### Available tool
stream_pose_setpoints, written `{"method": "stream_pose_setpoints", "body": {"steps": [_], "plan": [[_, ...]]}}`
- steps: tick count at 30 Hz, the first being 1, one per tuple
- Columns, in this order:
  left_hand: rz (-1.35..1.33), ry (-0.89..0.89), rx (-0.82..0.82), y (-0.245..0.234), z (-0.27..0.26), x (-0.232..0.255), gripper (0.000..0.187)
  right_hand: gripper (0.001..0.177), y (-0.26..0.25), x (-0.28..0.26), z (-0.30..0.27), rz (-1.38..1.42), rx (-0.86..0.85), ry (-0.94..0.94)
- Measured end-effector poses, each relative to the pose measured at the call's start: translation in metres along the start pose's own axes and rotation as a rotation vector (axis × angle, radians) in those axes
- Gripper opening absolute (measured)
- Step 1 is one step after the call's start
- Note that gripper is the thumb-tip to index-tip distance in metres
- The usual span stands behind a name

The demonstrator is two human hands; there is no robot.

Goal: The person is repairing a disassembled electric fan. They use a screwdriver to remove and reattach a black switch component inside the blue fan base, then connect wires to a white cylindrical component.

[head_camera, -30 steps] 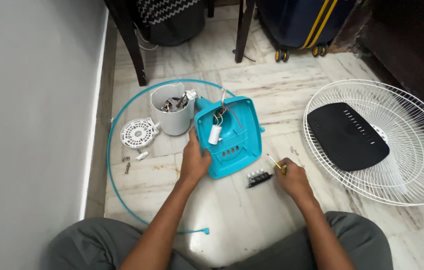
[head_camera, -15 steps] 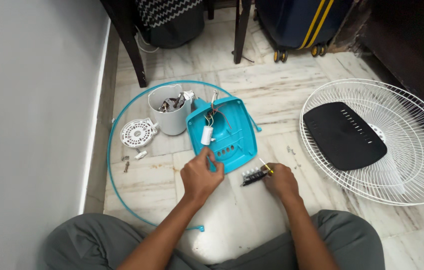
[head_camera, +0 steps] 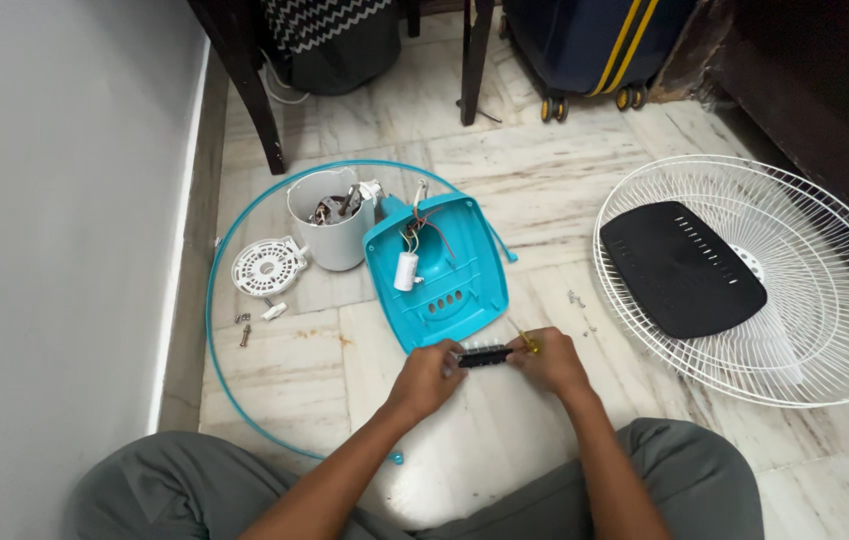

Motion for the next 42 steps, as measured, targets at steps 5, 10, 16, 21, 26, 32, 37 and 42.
{"method": "stream_pose_setpoints", "body": {"steps": [5, 10, 16, 21, 26, 32, 37, 42], "plan": [[-0.176, 0.064, 0.242, -0.029, 0.002, 0.013, 0.021, 0.025, -0.007, -0.006, 0.007, 0.263, 0.079, -0.079], [-0.116, -0.033, 0.408, -0.049, -0.007, 0.024, 0.018, 0.024, -0.011, -0.032, 0.008, 0.399, 0.186, -0.132], [0.002, 0.008, 0.463, -0.059, -0.011, 0.039, 0.016, 0.024, -0.009, -0.052, 0.014, 0.390, 0.283, -0.133], [0.069, -0.042, 0.469, -0.062, -0.007, 0.039, 0.017, 0.023, -0.004, -0.058, 0.019, 0.356, 0.307, -0.100], [0.078, 0.006, 0.454, -0.062, -0.006, 0.043, 0.017, 0.022, -0.007, -0.062, 0.020, 0.348, 0.335, -0.080], [0.163, -0.014, 0.448, -0.058, -0.004, 0.046, 0.018, 0.023, -0.014, -0.067, 0.013, 0.358, 0.373, -0.069], [0.228, -0.034, 0.439, -0.062, -0.002, 0.046, 0.020, 0.021, -0.016, -0.076, 0.010, 0.360, 0.375, -0.052], [0.269, -0.024, 0.425, -0.062, 0.001, 0.045, 0.022, 0.023, -0.019, -0.082, 0.005, 0.365, 0.424, -0.084]]}}
Point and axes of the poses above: each hand's wrist, its own z-axis towards the middle knuckle, its own y-axis out of the palm, x = y × z, the point moved 8 cm from there along z, towards the middle knuckle, and after that the axes turned 15 degrees about -z, right-handed, at the moved point
